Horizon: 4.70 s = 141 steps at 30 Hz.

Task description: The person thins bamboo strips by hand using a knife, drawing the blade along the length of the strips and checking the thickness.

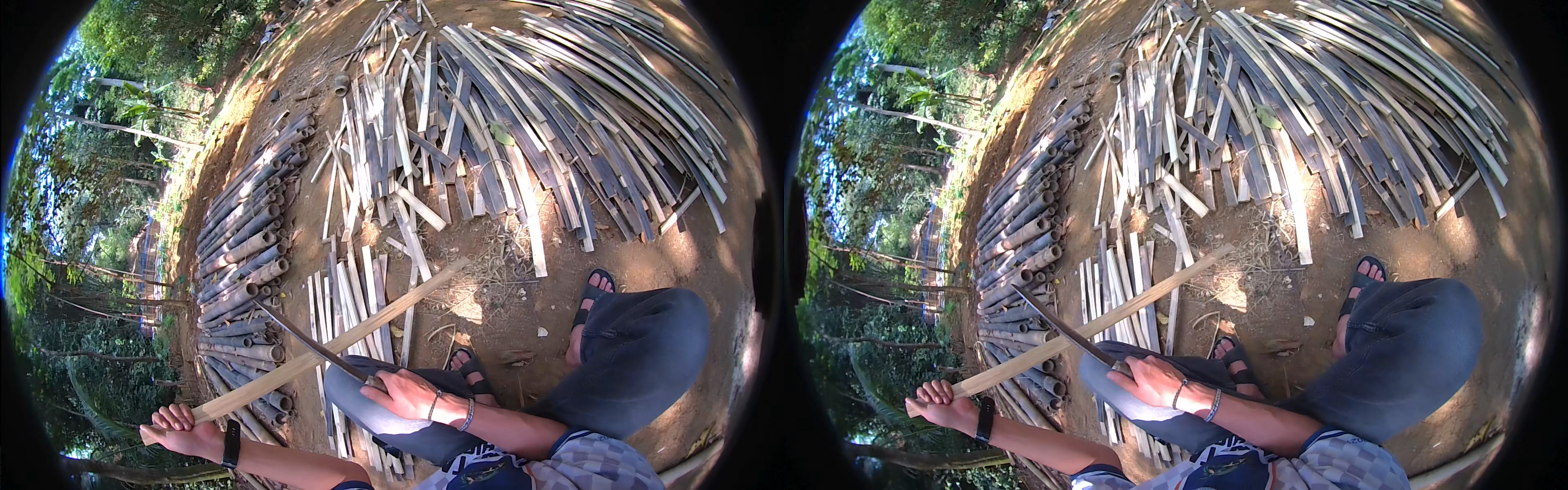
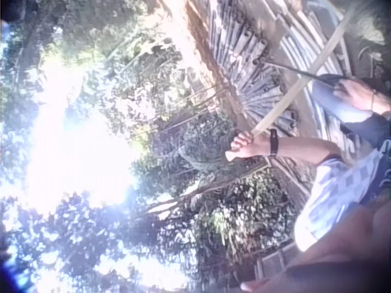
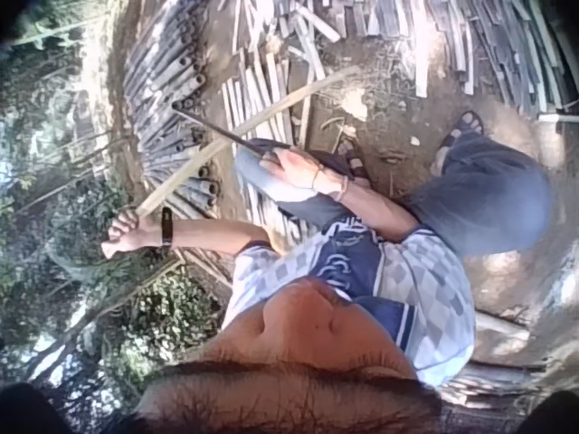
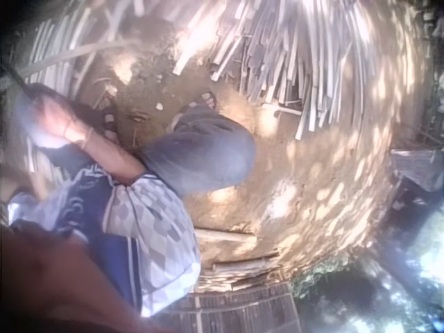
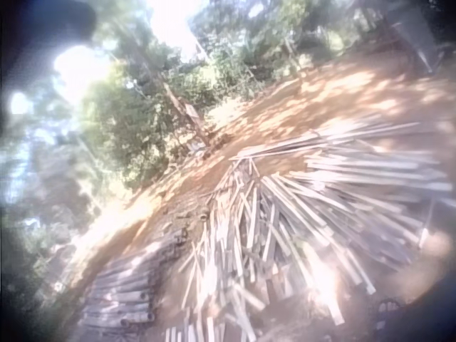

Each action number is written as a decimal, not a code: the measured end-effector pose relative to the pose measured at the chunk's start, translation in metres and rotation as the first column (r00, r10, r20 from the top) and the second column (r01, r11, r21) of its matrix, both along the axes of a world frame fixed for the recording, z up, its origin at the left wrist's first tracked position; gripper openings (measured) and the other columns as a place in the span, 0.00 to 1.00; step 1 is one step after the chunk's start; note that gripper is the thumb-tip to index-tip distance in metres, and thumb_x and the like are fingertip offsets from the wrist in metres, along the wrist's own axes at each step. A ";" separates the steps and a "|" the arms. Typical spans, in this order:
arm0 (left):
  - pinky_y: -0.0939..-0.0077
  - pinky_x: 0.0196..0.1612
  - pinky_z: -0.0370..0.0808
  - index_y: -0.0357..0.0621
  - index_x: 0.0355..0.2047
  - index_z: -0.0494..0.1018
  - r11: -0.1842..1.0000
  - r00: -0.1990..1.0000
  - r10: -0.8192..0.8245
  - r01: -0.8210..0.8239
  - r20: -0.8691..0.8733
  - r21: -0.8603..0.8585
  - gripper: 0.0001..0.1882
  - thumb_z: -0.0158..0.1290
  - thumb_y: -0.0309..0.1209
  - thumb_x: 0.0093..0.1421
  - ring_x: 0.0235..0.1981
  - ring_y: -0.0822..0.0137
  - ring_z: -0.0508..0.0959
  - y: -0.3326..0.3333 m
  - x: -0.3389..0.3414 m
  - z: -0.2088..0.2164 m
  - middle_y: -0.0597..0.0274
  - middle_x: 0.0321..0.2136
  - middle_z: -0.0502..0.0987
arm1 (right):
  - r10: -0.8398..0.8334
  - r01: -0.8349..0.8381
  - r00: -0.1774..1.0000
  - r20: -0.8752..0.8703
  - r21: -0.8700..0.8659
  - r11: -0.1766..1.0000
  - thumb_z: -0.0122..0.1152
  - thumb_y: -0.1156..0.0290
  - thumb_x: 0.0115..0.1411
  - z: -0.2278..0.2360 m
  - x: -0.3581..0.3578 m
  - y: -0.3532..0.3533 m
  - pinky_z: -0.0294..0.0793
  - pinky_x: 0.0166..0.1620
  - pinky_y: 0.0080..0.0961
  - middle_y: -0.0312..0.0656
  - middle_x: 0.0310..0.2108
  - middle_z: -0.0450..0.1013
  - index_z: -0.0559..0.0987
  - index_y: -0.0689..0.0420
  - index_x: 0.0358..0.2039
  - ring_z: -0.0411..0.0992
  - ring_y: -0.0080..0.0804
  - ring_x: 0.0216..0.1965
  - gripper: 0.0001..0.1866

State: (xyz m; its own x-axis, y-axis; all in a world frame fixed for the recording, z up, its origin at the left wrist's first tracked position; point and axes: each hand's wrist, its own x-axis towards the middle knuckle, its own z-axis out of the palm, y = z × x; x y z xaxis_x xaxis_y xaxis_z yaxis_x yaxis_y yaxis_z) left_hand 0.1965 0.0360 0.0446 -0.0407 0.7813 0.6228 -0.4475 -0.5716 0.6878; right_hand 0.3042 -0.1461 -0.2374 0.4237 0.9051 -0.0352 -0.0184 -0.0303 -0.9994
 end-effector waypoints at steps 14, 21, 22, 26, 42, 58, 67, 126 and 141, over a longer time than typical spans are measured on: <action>0.88 0.06 0.47 0.49 0.17 0.54 0.969 0.977 -0.214 0.209 0.023 0.129 0.24 0.36 0.45 0.70 0.07 0.80 0.48 -0.028 0.002 -0.002 0.71 0.09 0.51 | -0.215 0.163 0.971 -0.109 -0.359 0.919 0.41 0.43 0.63 -0.038 0.021 -0.017 0.72 0.40 0.43 0.67 0.28 0.72 0.75 0.72 0.29 0.73 0.59 0.37 0.36; 0.89 0.07 0.49 0.50 0.17 0.55 0.769 0.807 -0.582 0.587 -0.101 0.253 0.24 0.37 0.45 0.69 0.06 0.80 0.49 -0.039 0.013 0.007 0.71 0.09 0.52 | 0.000 -0.003 0.999 -0.055 -0.066 0.998 0.48 0.49 0.63 0.042 0.002 -0.042 0.72 0.38 0.46 0.64 0.26 0.72 0.74 0.67 0.32 0.73 0.61 0.35 0.27; 0.89 0.07 0.50 0.50 0.16 0.55 0.730 0.769 -0.631 0.633 -0.100 0.258 0.24 0.37 0.45 0.69 0.05 0.81 0.50 -0.038 0.014 0.007 0.71 0.08 0.52 | -0.015 0.011 0.998 -0.056 -0.072 0.997 0.48 0.49 0.63 0.036 0.008 -0.045 0.72 0.38 0.46 0.64 0.25 0.72 0.74 0.67 0.33 0.73 0.61 0.35 0.27; 0.89 0.06 0.52 0.51 0.16 0.55 0.583 0.626 -0.776 0.759 -0.076 0.289 0.25 0.40 0.46 0.68 0.03 0.81 0.53 -0.042 0.022 0.005 0.72 0.07 0.55 | -0.266 0.227 0.960 -0.087 -0.313 0.922 0.46 0.45 0.63 -0.015 0.032 -0.046 0.71 0.33 0.42 0.63 0.20 0.70 0.74 0.69 0.25 0.73 0.58 0.28 0.33; 0.89 0.04 0.53 0.51 0.11 0.55 0.318 0.371 -0.923 0.883 -0.100 0.346 0.27 0.43 0.45 0.66 0.01 0.82 0.55 -0.050 0.036 0.010 0.72 0.02 0.58 | -0.067 0.040 0.994 -0.087 -0.278 0.960 0.44 0.43 0.63 0.027 0.038 -0.067 0.72 0.40 0.43 0.64 0.27 0.72 0.74 0.71 0.31 0.73 0.59 0.37 0.35; 0.90 0.05 0.53 0.53 0.12 0.54 0.359 0.415 -0.904 0.867 -0.101 0.347 0.27 0.43 0.47 0.66 0.01 0.83 0.55 -0.054 0.029 0.014 0.74 0.02 0.57 | -0.038 0.021 0.993 -0.113 -0.151 0.988 0.42 0.44 0.64 0.024 0.036 -0.073 0.71 0.39 0.43 0.62 0.25 0.72 0.75 0.66 0.29 0.72 0.60 0.36 0.32; 0.89 0.05 0.50 0.51 0.12 0.56 0.356 0.408 -0.909 0.867 -0.086 0.348 0.25 0.44 0.44 0.66 0.01 0.83 0.54 -0.051 0.030 0.006 0.73 0.03 0.57 | -0.354 0.156 0.872 -0.338 -0.494 0.855 0.44 0.41 0.62 -0.094 0.055 -0.047 0.72 0.33 0.45 0.62 0.24 0.73 0.76 0.67 0.27 0.75 0.57 0.32 0.35; 0.89 0.06 0.49 0.51 0.13 0.56 0.416 0.457 -0.887 0.852 -0.063 0.319 0.25 0.43 0.45 0.66 0.02 0.82 0.53 -0.026 0.018 -0.003 0.73 0.04 0.55 | -0.139 0.118 0.987 -0.079 -0.231 0.966 0.41 0.44 0.64 -0.044 0.039 -0.045 0.70 0.36 0.44 0.61 0.23 0.71 0.74 0.65 0.28 0.72 0.59 0.33 0.32; 0.89 0.07 0.51 0.51 0.14 0.56 0.439 0.487 -0.867 0.847 -0.107 0.301 0.25 0.42 0.46 0.67 0.03 0.82 0.53 -0.025 0.021 0.001 0.73 0.04 0.55 | -0.145 0.139 0.989 -0.039 -0.125 0.982 0.47 0.45 0.62 -0.010 0.020 -0.047 0.72 0.35 0.46 0.62 0.22 0.72 0.74 0.66 0.26 0.73 0.60 0.31 0.30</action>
